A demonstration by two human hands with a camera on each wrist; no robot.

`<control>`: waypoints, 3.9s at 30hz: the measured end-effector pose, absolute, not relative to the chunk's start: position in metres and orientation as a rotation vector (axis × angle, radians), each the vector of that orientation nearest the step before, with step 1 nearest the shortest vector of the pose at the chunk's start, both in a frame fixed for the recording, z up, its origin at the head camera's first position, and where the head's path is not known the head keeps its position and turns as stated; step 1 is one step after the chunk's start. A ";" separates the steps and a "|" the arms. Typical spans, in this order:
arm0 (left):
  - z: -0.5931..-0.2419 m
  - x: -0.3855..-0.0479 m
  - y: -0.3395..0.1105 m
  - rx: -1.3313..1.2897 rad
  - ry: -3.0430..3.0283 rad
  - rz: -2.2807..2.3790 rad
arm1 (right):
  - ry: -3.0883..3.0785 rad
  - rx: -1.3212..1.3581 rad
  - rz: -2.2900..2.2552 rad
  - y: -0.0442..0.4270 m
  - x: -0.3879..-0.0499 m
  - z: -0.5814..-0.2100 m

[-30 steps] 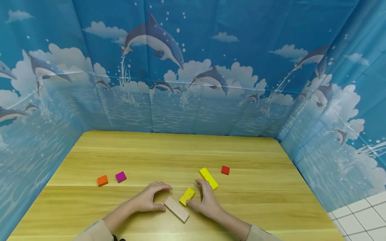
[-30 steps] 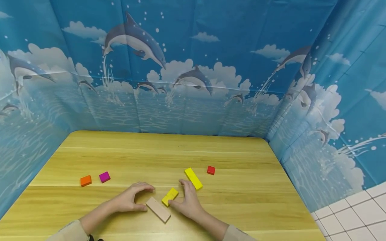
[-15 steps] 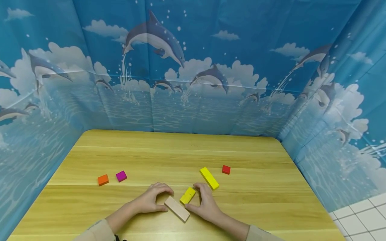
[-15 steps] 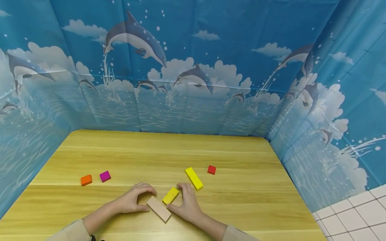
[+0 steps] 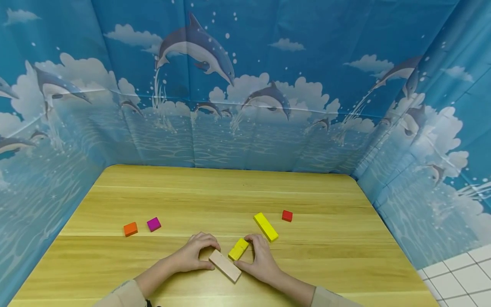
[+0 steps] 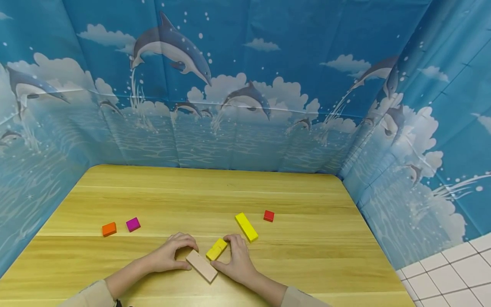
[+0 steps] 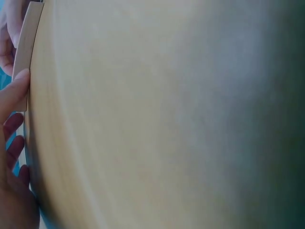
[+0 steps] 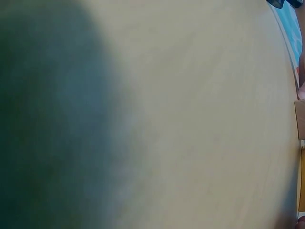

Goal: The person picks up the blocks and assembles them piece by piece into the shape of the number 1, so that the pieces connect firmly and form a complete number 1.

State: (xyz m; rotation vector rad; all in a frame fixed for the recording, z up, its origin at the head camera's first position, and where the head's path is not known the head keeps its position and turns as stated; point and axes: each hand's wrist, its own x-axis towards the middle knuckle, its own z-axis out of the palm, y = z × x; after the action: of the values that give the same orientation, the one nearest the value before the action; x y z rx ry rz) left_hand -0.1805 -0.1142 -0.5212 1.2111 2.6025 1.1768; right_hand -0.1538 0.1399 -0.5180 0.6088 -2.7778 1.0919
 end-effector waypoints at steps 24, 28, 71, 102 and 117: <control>-0.520 -0.170 -0.112 1.166 2.523 1.328 | -2.772 0.631 1.080 0.139 -0.153 -0.517; -0.520 -0.162 -0.111 1.121 2.533 1.399 | -2.775 0.627 1.079 0.140 -0.153 -0.518; -0.529 -0.127 -0.101 0.850 2.791 1.375 | -2.771 0.575 1.158 0.139 -0.154 -0.517; -0.529 -0.126 -0.100 0.907 2.858 1.346 | -2.876 0.990 1.259 0.139 -0.176 -0.507; -0.527 -0.124 -0.102 0.901 2.809 1.320 | -2.908 1.013 1.255 0.139 -0.176 -0.507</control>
State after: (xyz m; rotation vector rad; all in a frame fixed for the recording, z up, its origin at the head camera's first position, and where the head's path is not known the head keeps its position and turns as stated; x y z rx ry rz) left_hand -0.1238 -0.1017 -0.5271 0.9007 2.8093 1.3201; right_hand -0.1763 0.1391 -0.5069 1.0132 -2.9080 1.2551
